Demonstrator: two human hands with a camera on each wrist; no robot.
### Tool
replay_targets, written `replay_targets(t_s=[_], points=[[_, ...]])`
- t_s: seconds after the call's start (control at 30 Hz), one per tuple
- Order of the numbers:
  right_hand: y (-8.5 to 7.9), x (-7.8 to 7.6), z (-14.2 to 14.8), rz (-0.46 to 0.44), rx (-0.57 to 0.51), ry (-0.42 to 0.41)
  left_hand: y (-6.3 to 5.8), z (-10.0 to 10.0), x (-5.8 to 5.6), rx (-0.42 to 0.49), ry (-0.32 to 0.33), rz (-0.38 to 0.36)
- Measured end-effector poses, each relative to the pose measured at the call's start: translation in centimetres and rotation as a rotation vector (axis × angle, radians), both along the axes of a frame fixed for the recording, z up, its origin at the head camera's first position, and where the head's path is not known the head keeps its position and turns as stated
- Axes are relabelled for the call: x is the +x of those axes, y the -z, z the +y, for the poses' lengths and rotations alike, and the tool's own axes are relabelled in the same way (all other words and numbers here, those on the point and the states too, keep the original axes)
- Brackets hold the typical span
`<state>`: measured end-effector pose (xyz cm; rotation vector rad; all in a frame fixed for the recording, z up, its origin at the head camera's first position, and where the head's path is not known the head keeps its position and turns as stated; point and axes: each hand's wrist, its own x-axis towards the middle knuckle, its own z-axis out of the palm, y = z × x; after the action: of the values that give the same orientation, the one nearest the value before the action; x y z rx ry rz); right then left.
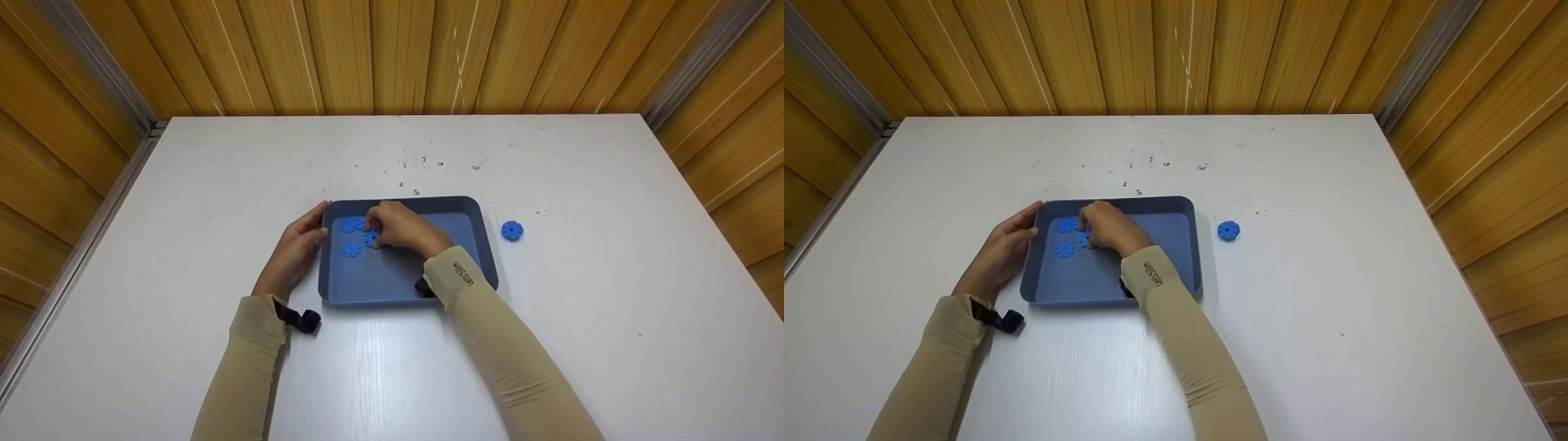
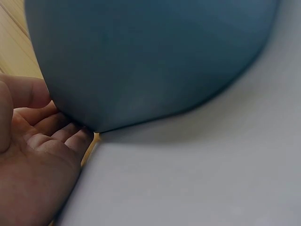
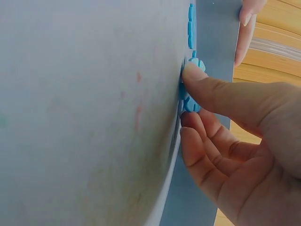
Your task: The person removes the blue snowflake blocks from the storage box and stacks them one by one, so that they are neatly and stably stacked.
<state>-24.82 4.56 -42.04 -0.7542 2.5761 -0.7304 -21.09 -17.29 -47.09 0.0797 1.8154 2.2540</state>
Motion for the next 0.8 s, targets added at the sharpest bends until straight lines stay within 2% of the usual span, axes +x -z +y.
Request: replay_targets(t_s=[0.17, 0.4, 0.8], points=[[-0.2, 0.1, 0.1, -0.007, -0.021, -0.01, 0.0, 0.0, 0.0, -0.001, -0.005, -0.011], [-0.7, 0.5, 0.6, 0.031, -0.068, -0.042, -0.2, 0.0, 0.0, -0.012, -0.001, -0.007], [-1.4, 0.7, 2.1, -0.005, -0.093, -0.015, -0.1, -0.1, 0.0, -0.021, 0.002, -0.006]])
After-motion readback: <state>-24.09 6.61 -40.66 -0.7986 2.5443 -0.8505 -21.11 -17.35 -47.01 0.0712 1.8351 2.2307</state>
